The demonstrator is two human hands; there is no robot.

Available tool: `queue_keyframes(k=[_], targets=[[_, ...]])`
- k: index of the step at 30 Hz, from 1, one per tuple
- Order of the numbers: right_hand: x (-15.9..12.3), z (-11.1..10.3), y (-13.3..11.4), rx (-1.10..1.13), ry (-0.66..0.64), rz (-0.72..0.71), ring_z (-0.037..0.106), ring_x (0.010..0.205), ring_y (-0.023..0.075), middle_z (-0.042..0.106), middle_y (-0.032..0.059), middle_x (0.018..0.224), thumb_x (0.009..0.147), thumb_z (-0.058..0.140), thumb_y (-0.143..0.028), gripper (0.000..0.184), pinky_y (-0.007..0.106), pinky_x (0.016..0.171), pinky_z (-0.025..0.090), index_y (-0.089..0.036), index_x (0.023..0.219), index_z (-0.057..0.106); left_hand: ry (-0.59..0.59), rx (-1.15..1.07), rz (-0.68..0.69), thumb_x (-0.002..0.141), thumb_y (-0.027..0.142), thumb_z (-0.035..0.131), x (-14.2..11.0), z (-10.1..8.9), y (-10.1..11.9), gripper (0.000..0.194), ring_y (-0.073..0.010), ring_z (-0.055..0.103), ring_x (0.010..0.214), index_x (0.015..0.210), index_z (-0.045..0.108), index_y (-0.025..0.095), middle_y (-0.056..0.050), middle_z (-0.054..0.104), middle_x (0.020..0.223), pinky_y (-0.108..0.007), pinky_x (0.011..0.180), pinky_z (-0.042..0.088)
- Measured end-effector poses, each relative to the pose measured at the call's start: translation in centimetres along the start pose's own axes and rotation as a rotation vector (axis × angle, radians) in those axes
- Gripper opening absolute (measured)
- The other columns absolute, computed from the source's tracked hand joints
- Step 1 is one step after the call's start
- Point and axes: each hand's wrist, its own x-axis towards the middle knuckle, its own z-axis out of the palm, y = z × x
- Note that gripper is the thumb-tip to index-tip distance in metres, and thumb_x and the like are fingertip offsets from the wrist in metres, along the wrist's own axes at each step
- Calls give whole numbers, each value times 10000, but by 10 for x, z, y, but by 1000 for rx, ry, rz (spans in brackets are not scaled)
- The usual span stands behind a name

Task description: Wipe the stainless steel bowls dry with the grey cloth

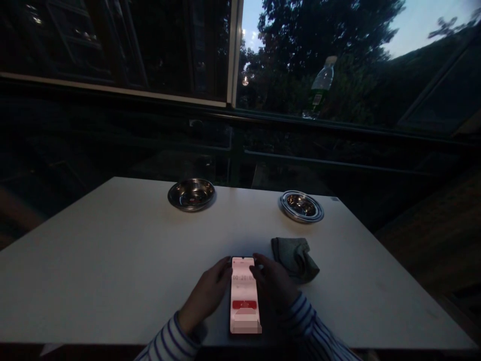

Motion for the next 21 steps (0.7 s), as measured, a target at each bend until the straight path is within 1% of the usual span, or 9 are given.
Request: queue_keyframes(k=[3, 6, 9, 13, 15, 16, 18, 20, 21], targets=[[5, 6, 1, -91, 15, 14, 622, 904, 233, 626, 154, 1075, 815, 480, -246, 383, 326, 814, 456, -100, 1160, 556, -1, -12, 10, 844, 348, 428, -2, -1, 3, 364, -221, 567, 1085, 1134, 608, 218, -75, 624, 1197, -319, 927, 403], [8, 9, 1, -159, 29, 20, 606, 947, 230, 619, 149, 1079, 822, 459, -201, 345, 321, 843, 435, -113, 1138, 567, -9, -11, 6, 840, 349, 428, -3, -1, 4, 369, -222, 560, 1097, 1139, 607, 228, -65, 628, 1192, -320, 931, 403], [10, 7, 1, -207, 36, 28, 619, 903, 211, 638, 133, 1036, 842, 438, -207, 329, 306, 824, 440, -124, 1134, 565, -27, -7, -24, 832, 358, 434, -3, -3, 3, 390, -222, 569, 1083, 1157, 597, 217, -76, 624, 1197, -323, 928, 405], [16, -2, -1, -276, 33, 23, 633, 856, 206, 656, 113, 996, 859, 418, -253, 344, 302, 772, 455, -145, 1157, 551, 33, 44, -132, 785, 360, 499, 3, -13, -1, 478, -242, 568, 1084, 1202, 563, 136, -145, 608, 1205, -326, 912, 408], [22, -8, -3, -310, 24, 6, 638, 836, 207, 662, 103, 979, 855, 423, -267, 341, 306, 745, 460, -154, 1147, 559, 90, 46, -140, 764, 356, 521, 9, -22, -2, 485, -240, 598, 1026, 1188, 572, 124, -152, 638, 1153, -318, 869, 427], [26, -11, -5, -325, 17, -6, 640, 819, 205, 667, 96, 963, 851, 428, -269, 335, 306, 730, 462, -161, 1136, 567, 127, 45, -127, 758, 358, 526, 12, -27, -2, 448, -237, 621, 963, 1136, 610, 132, -144, 669, 1091, -316, 829, 441], [36, -17, -10, -354, -3, -31, 645, 782, 196, 677, 80, 926, 842, 442, -270, 317, 298, 700, 461, -179, 1110, 586, 223, 53, -93, 746, 365, 531, 18, -41, -1, 328, -228, 645, 796, 930, 697, 151, -112, 721, 886, -312, 725, 457], [47, -23, -17, -384, -25, -55, 647, 778, 198, 684, 70, 907, 833, 455, -265, 302, 292, 680, 454, -200, 1088, 604, 320, 62, -70, 727, 370, 542, 25, -57, 1, 265, -214, 624, 664, 712, 705, 162, -77, 705, 685, -307, 645, 448], [53, -26, -21, -400, -36, -67, 646, 788, 205, 685, 72, 914, 828, 462, -259, 295, 294, 675, 449, -209, 1075, 615, 357, 56, -67, 714, 367, 555, 29, -67, 2, 251, -207, 618, 649, 706, 702, 164, -66, 700, 670, -301, 633, 445]])
